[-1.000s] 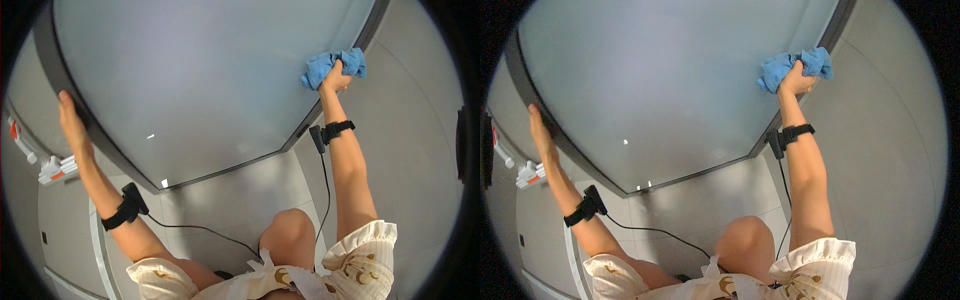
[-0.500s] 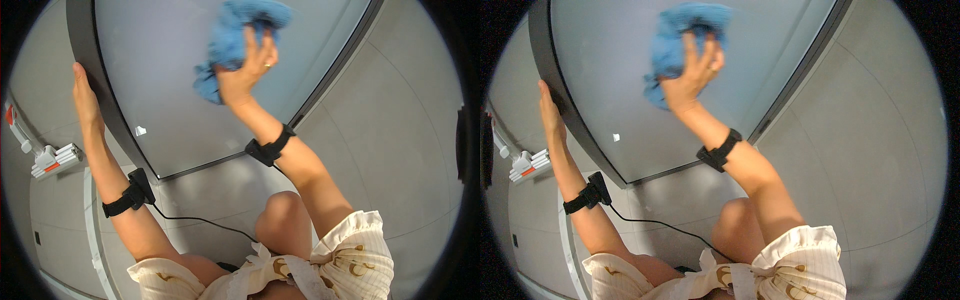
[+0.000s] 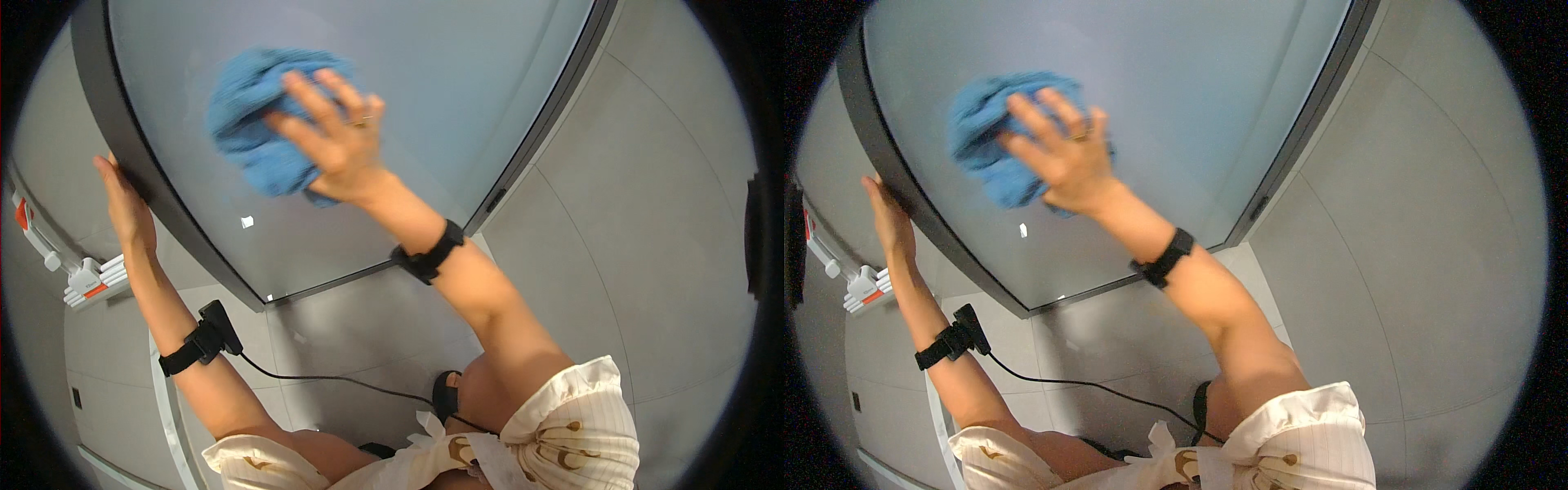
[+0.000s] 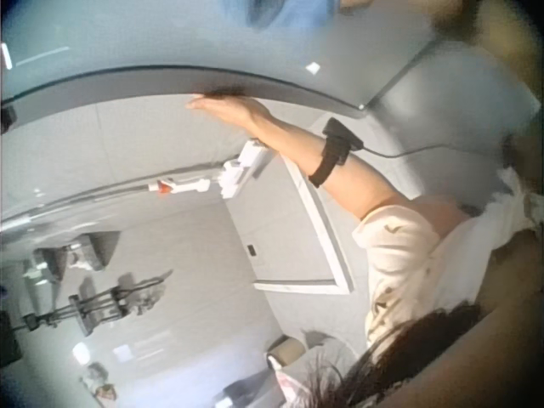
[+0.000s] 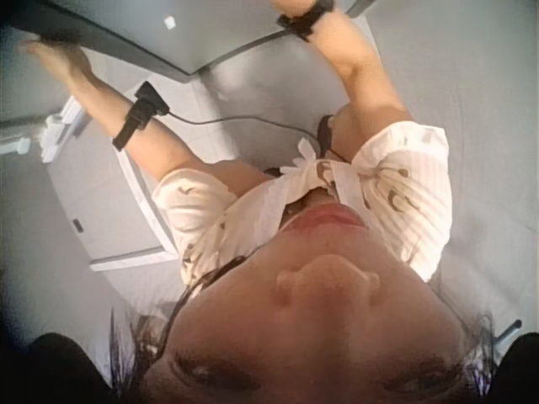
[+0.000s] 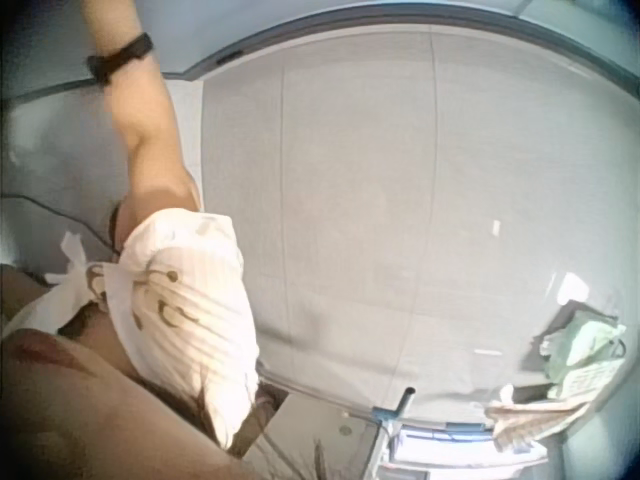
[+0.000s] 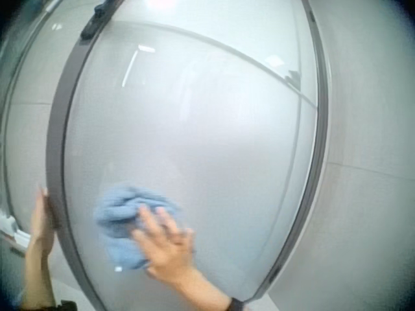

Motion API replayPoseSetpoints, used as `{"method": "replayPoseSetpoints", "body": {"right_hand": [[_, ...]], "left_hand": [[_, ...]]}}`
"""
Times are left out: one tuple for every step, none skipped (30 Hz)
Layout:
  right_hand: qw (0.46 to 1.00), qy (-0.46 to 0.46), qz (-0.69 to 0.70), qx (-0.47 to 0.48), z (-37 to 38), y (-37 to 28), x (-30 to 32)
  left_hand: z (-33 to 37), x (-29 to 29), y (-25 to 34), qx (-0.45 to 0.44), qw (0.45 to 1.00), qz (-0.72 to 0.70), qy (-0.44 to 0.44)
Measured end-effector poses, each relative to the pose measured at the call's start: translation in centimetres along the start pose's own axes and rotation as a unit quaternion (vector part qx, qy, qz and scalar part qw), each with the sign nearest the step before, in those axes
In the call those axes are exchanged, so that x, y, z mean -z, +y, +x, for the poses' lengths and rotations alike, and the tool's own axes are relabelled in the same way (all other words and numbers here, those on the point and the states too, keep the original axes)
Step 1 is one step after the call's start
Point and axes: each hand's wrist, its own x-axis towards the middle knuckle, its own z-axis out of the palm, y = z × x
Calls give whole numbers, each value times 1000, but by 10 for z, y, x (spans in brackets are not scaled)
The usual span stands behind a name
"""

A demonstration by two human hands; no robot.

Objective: The person wipes a large glass shower door with a blue cloth, moving from the lower sections upward and across the surface. They occasionally adjust their position and use both hands to reach different areas of the door.

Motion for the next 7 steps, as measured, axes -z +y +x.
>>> {"method": "replayPoseSetpoints", "body": {"right_hand": [[1000, 22, -16, -17, -4, 16, 11], [998, 29, -38, -36, -4, 36, 24], [996, 50, -55, -47, -7, 54, 38], [993, 65, -75, -60, -10, 72, 52], [990, 74, -94, -75, -14, 89, 66], [987, 89, -100, -91, -21, 108, 81], [985, 77, -115, -100, -28, 115, 83]], "left_hand": [[1, 4, -1, 13, 1000, -3, 10], [3, 5, 0, 14, 999, -1, 38], [5, 7, -2, 18, 998, 1, 64], [6, 9, -4, 23, 995, -4, 94], [7, 12, -3, 41, 995, -36, 87], [9, 12, -4, 43, 997, -34, 56], [10, 16, -3, 48, 997, -51, 45]]}}
